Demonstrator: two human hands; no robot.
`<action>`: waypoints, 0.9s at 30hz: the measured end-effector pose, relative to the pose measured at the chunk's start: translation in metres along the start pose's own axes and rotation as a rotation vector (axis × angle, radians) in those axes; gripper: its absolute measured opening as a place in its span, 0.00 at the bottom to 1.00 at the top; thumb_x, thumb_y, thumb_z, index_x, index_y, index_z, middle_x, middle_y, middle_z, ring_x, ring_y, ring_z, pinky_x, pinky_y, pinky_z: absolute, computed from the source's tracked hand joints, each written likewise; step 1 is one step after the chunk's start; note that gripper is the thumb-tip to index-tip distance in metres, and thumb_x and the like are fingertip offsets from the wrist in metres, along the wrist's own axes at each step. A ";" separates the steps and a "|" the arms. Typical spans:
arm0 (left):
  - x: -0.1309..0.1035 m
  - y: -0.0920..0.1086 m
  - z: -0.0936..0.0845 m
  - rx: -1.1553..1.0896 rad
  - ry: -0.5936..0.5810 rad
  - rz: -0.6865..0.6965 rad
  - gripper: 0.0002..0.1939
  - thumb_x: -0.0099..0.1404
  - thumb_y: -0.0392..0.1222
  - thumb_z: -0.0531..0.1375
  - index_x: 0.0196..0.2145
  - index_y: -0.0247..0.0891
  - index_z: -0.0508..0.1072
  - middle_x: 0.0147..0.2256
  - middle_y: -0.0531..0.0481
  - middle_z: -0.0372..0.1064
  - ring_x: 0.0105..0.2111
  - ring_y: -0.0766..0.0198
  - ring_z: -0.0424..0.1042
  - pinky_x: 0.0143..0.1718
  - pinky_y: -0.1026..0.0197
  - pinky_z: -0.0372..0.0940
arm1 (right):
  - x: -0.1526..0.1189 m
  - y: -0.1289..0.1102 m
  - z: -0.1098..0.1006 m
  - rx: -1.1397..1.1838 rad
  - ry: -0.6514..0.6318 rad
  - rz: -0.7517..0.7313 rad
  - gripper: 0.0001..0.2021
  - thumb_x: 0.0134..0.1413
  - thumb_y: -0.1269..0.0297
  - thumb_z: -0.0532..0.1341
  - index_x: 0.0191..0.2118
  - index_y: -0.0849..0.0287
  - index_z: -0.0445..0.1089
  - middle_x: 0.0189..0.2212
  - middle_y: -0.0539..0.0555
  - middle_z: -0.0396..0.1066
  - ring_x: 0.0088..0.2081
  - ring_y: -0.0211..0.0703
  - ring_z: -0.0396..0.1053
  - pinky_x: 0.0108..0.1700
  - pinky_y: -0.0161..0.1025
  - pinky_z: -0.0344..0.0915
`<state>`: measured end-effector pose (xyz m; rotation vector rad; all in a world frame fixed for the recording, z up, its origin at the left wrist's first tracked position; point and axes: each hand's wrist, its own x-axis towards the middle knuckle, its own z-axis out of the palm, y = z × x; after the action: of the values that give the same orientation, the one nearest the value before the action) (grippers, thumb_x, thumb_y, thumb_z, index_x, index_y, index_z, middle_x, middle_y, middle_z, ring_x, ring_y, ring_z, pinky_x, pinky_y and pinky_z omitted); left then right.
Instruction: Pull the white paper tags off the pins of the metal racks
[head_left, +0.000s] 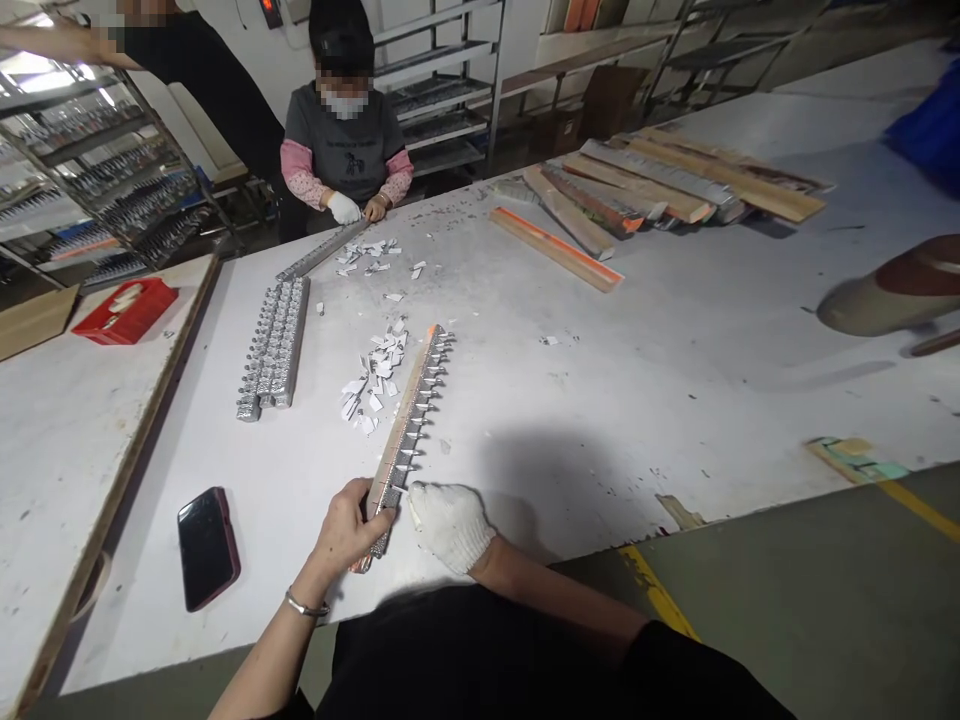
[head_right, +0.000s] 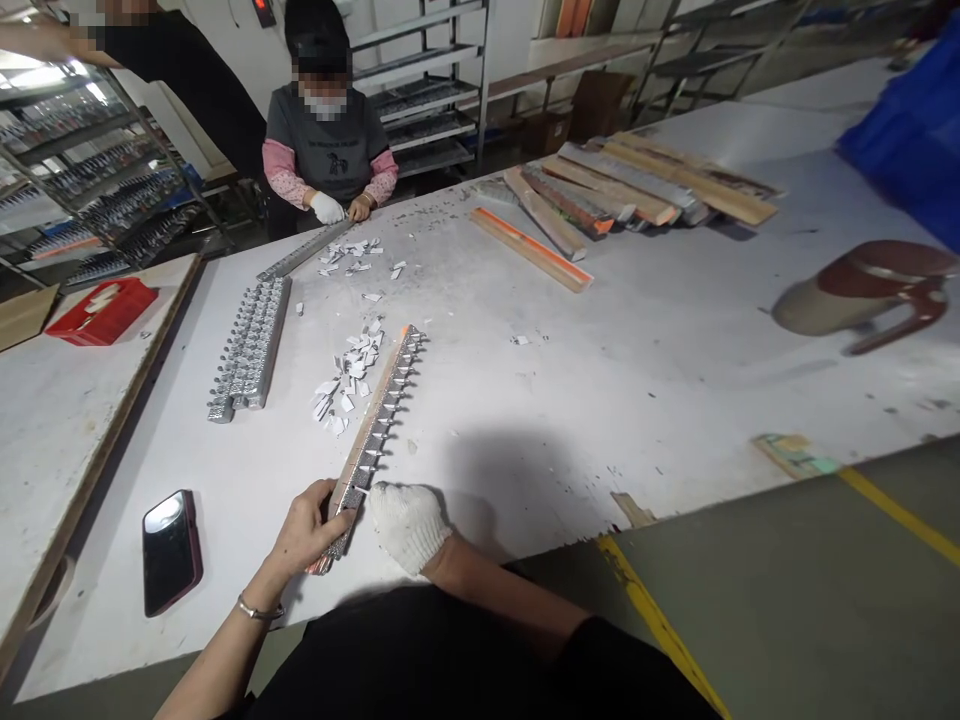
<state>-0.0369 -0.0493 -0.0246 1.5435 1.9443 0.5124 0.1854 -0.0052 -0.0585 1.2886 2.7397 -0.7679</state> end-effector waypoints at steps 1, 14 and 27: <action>-0.001 0.000 0.002 0.003 0.010 0.006 0.14 0.61 0.48 0.60 0.42 0.38 0.74 0.36 0.49 0.73 0.34 0.58 0.73 0.36 0.57 0.66 | 0.004 -0.003 0.000 -0.005 0.002 -0.002 0.12 0.67 0.57 0.60 0.45 0.58 0.75 0.43 0.59 0.77 0.42 0.44 0.74 0.44 0.42 0.72; -0.008 0.002 0.022 0.171 0.134 0.160 0.08 0.62 0.46 0.60 0.36 0.41 0.68 0.34 0.49 0.66 0.33 0.57 0.70 0.35 0.56 0.67 | 0.051 -0.019 0.010 -0.082 0.115 -0.096 0.07 0.60 0.68 0.58 0.35 0.59 0.73 0.30 0.57 0.78 0.33 0.55 0.78 0.32 0.43 0.67; 0.126 -0.014 -0.017 0.287 0.350 -0.205 0.06 0.61 0.40 0.62 0.29 0.38 0.69 0.31 0.44 0.74 0.33 0.56 0.75 0.34 0.60 0.63 | 0.049 0.012 0.012 0.186 0.321 -0.018 0.16 0.65 0.62 0.55 0.56 0.52 0.70 0.46 0.53 0.80 0.45 0.47 0.78 0.45 0.37 0.69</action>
<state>-0.0766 0.0704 -0.0472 1.4722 2.5064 0.4538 0.1593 0.0311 -0.0850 1.5487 2.9884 -0.9084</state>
